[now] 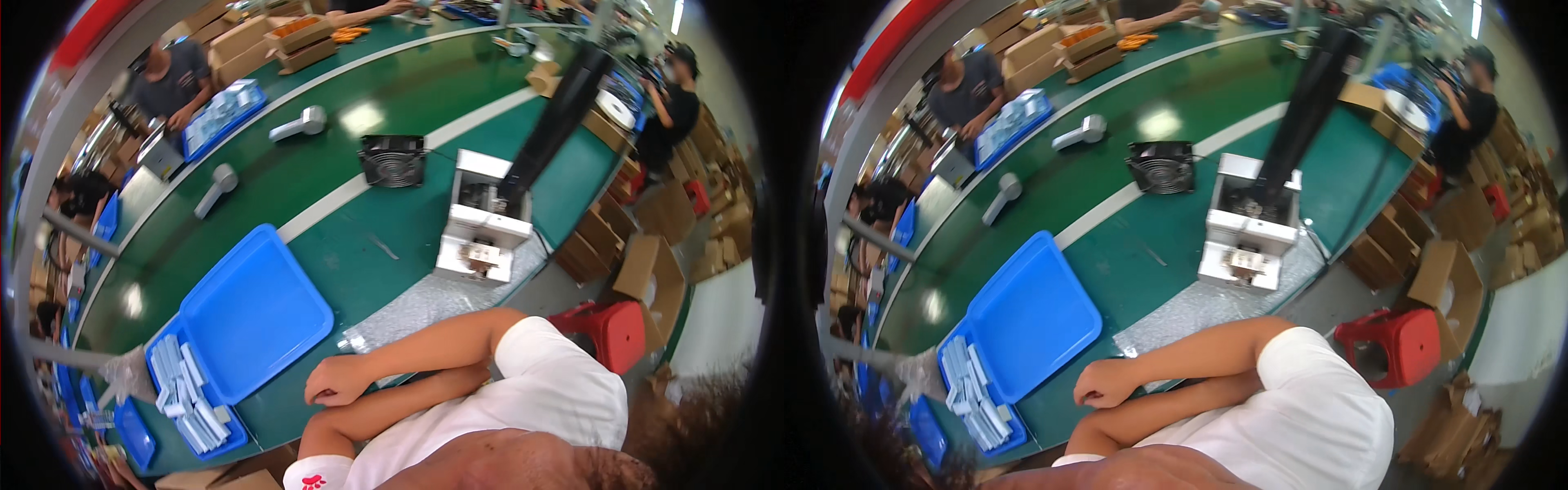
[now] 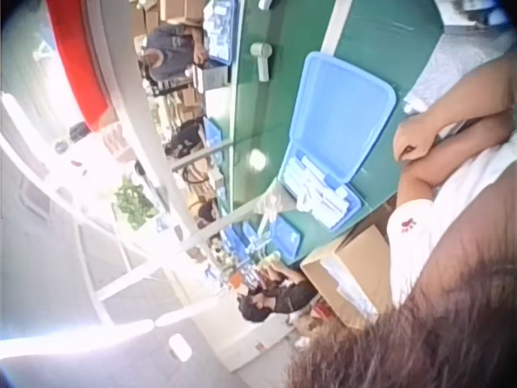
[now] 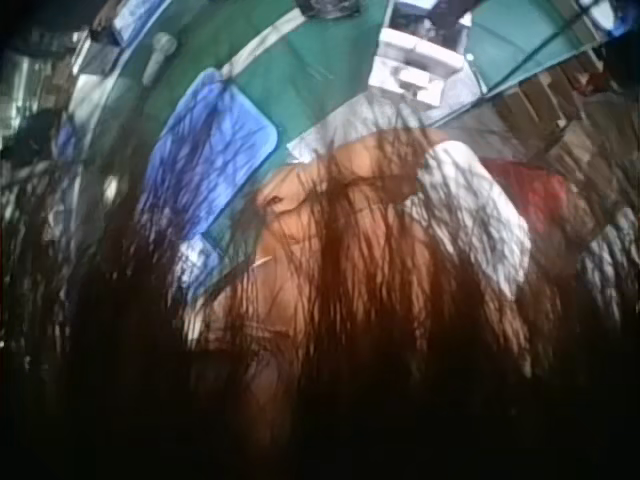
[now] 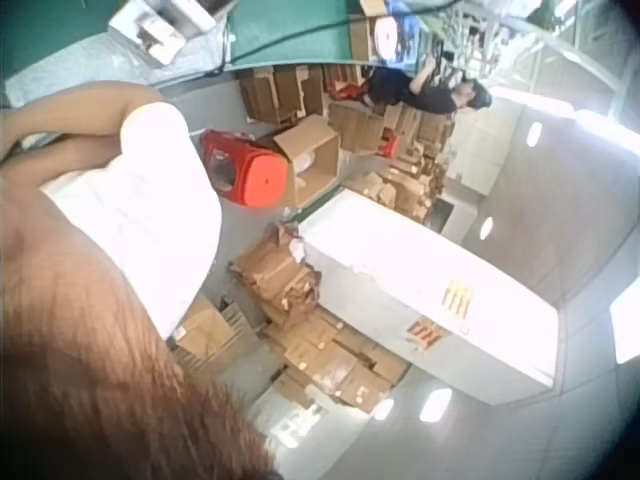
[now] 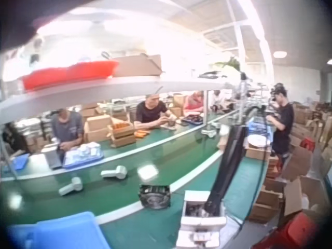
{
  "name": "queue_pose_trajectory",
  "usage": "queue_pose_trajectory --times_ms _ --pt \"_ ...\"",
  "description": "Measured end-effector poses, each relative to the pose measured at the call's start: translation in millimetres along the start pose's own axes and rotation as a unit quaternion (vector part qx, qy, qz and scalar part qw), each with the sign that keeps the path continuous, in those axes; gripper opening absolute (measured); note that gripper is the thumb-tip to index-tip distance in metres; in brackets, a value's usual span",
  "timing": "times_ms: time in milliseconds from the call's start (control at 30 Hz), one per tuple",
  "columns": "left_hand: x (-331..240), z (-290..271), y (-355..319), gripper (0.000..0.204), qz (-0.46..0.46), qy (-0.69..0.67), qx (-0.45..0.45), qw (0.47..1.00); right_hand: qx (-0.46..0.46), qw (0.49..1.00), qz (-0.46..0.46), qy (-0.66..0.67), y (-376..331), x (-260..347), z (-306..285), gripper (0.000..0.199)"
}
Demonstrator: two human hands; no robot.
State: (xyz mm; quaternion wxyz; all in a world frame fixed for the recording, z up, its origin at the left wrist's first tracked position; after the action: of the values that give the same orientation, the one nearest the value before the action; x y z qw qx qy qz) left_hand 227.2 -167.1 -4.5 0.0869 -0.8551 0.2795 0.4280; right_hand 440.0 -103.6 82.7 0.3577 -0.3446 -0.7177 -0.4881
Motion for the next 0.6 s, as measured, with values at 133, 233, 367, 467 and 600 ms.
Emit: queue_pose_trajectory --times_ms 133,233,367,467,600 --pt "8 -2 -6 0.026 -0.020 -0.023 -0.013 0.999 0.017 0.999 0.029 0.005 8 5 -5 0.014" --pt "14 -3 -3 0.026 -0.029 -0.033 -0.019 0.999 0.002 1.000 0.022 0.010 3 1 -5 0.014" --pt "19 -3 -1 0.025 -0.044 -0.046 -0.037 0.997 0.035 0.997 0.064 0.001 8 1 -8 0.013" --pt "20 -1 0 0.025 -0.060 -0.053 -0.053 0.995 0.054 0.997 0.058 -0.009 9 2 -4 0.013" --pt "23 -1 3 0.025 -0.063 -0.060 -0.063 0.994 0.038 0.997 0.061 -0.009 9 5 -10 0.014"
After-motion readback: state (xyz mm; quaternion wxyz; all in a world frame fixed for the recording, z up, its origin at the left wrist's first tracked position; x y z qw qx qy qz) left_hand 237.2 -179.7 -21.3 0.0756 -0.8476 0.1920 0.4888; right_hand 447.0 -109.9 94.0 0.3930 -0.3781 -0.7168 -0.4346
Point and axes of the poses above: each hand's wrist, its own y-axis towards the middle knuckle, its own z-axis out of the palm, x = y × z, the point moved 5 cm from there along y, towards the middle knuckle, and after that the axes turned 5 degrees about -x, right-handed, at the moved point
